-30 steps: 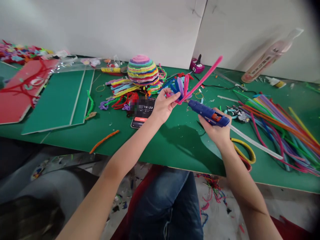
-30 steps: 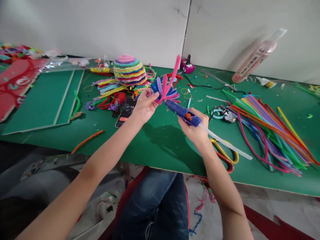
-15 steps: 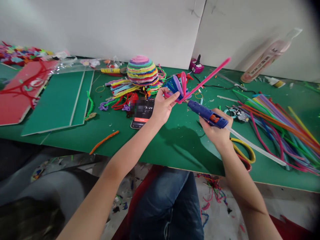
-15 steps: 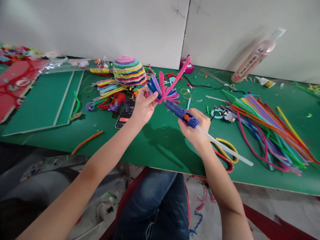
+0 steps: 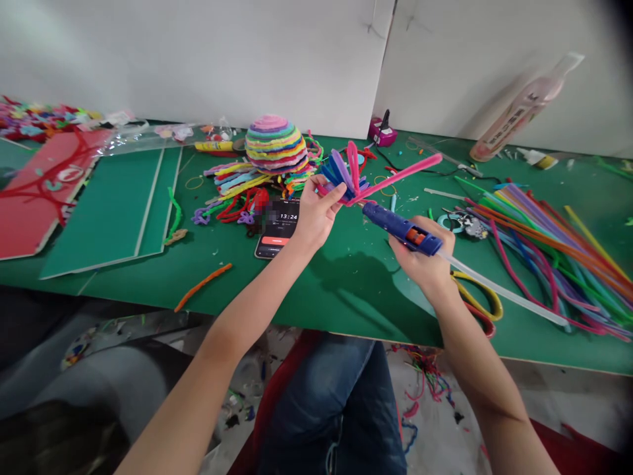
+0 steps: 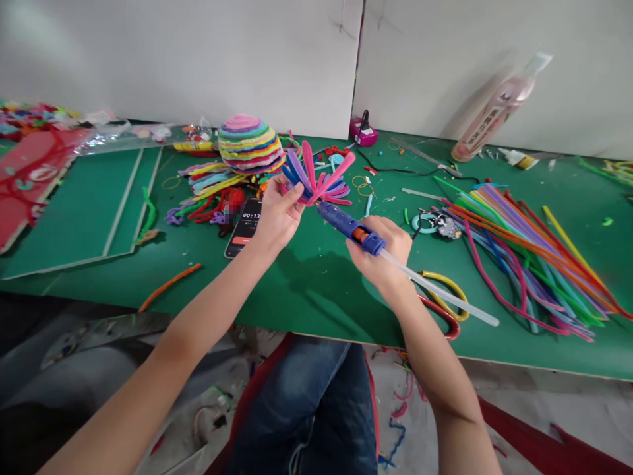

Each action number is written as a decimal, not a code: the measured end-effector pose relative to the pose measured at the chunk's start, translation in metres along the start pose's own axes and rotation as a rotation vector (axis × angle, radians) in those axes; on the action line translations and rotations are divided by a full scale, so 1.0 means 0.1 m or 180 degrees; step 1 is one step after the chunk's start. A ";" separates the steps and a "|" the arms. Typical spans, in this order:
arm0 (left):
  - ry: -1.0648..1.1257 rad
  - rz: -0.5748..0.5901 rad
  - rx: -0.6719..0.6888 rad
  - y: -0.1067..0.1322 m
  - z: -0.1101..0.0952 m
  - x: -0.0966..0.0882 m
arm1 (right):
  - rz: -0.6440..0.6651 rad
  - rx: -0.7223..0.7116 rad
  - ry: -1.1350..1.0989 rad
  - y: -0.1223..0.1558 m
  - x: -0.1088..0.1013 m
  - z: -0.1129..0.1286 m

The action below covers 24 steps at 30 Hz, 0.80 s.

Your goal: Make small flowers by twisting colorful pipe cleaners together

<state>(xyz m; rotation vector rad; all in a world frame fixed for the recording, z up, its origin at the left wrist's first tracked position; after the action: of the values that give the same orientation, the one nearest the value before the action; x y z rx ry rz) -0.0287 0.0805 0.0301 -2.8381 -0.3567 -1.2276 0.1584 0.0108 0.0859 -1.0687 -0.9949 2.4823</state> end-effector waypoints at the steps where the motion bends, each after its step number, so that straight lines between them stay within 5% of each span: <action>1: -0.0016 0.0017 0.0036 0.00 -0.01 0.00 | -0.0008 0.0004 0.0006 0.00 0.00 0.00; 20: -0.0268 0.0084 0.0315 0.02 -0.07 0.02 | -0.0245 0.0083 0.0112 0.03 -0.05 -0.04; 24: -0.0208 0.0175 0.0063 0.04 -0.05 0.06 | -0.0393 0.0414 0.0432 -0.04 -0.08 -0.24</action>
<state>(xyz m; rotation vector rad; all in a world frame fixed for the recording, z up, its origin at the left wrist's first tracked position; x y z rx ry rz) -0.0274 0.0770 0.0381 -2.8562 -0.2890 -1.1175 0.1812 0.0214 0.0807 -1.0842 -0.8219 2.3075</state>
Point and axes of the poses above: each hand's wrist, its own y-axis away from the middle knuckle, its own x-axis out of the palm, z = x × y, the point moved 7 cm from there along -y, towards the middle knuckle, and after that the axes turned 7 degrees about -z, right-handed, at the moved point
